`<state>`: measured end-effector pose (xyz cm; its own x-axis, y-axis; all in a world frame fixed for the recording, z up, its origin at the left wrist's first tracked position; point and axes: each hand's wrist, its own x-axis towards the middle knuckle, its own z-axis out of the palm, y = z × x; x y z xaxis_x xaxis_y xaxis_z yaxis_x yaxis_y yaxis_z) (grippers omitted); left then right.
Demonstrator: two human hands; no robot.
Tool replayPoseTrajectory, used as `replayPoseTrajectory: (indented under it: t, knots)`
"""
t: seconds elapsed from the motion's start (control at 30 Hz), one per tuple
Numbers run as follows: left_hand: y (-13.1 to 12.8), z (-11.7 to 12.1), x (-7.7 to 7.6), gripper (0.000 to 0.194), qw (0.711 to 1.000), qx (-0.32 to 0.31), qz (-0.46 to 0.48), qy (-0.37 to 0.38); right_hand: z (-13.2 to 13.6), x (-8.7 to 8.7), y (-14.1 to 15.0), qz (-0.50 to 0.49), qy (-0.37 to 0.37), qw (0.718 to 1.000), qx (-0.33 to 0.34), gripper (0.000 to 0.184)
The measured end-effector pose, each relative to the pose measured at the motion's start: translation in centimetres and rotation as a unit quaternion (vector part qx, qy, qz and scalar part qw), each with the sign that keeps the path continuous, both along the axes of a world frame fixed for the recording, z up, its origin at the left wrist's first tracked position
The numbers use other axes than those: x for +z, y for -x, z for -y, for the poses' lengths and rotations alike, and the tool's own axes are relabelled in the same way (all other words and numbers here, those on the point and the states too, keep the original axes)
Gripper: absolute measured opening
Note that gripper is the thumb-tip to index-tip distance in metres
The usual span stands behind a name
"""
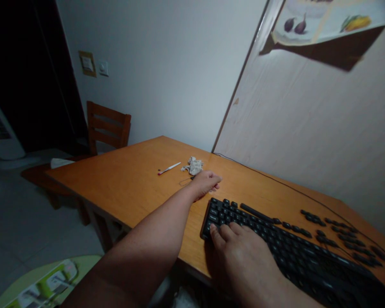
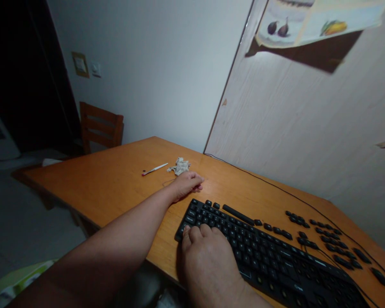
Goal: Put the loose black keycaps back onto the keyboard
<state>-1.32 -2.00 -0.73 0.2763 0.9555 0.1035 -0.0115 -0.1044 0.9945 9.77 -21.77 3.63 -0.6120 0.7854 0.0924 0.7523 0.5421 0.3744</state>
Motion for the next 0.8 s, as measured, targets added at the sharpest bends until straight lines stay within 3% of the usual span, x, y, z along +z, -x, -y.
replayPoseTrajectory:
  t: [0.3, 0.5, 0.7, 0.8]
  knots:
    - [0.1, 0.3, 0.2, 0.017, 1.000, 0.006, -0.014, -0.005, 0.1, -0.6, 0.7, 0.031, 0.005, 0.999, 0.011, 0.043]
    - [0.0, 0.3, 0.2, 0.017, 1.000, 0.007, -0.021, -0.009, -0.8, -0.7, -0.5, -0.042, 0.030, 0.999, -0.001, 0.034]
    - [-0.1, 0.3, 0.2, 0.015, 0.999, 0.011, -0.028, -0.015, -1.1, 0.4, -0.7, -0.132, 0.078, 0.988, 0.000, 0.010]
    - [-0.1, 0.4, 0.2, 0.017, 0.999, 0.012, -0.031, -0.016, -1.4, 1.0, -0.5, -0.171, 0.098, 0.980, -0.020, 0.014]
